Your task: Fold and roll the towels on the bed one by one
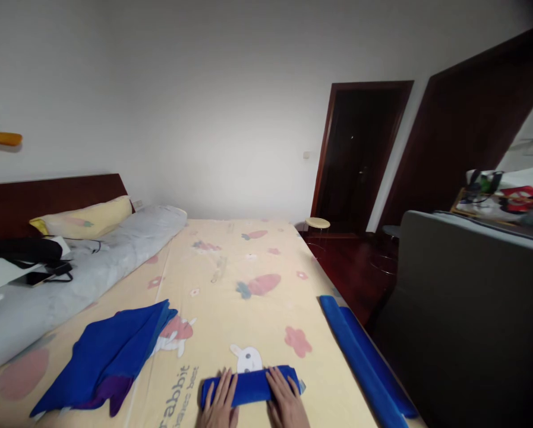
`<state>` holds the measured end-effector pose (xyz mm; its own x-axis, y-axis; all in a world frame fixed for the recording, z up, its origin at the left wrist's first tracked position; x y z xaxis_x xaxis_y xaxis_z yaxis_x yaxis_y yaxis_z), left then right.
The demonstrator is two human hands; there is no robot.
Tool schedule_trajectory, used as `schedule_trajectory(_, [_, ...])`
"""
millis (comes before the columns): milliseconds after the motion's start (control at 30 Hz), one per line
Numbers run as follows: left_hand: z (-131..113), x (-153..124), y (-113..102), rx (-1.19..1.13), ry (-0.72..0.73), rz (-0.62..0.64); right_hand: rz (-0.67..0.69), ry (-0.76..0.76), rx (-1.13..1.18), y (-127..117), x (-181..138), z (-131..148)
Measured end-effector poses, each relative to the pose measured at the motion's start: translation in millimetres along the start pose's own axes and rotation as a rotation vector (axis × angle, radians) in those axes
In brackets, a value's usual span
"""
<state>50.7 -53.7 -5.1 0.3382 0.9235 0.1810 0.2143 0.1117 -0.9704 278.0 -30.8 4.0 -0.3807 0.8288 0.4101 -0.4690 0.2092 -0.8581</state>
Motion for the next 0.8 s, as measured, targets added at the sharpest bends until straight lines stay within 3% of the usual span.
schedule_trajectory(167, [10,-6,-28,0.037,0.013,0.003,0.144,0.126,0.102,-17,-1,-9])
schedule_trajectory(300, [5,0,-30,0.024,-0.065,0.053,0.184,0.204,0.181,-19,8,-5])
schedule_trajectory(433, [7,5,-32,0.014,-0.048,0.046,0.246,0.220,0.202,-32,23,-3])
schedule_trajectory(667, [25,15,-40,-0.027,-0.076,0.175,0.348,0.241,0.154,-58,44,-1])
schedule_trajectory(800, [38,11,-38,-0.033,-0.163,0.253,0.326,0.348,0.187,-66,43,-8])
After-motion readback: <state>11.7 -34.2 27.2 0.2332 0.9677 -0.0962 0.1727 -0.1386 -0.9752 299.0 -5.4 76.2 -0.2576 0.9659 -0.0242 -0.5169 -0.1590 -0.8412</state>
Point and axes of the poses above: each hand's wrist, its own x-axis towards the middle knuckle, its own y-axis out of the palm, z = x × y, the point moved 4 cm from there along x, towards the middle knuckle, and after that the axes turned 5 degrees about y, right-handed, at the moved point
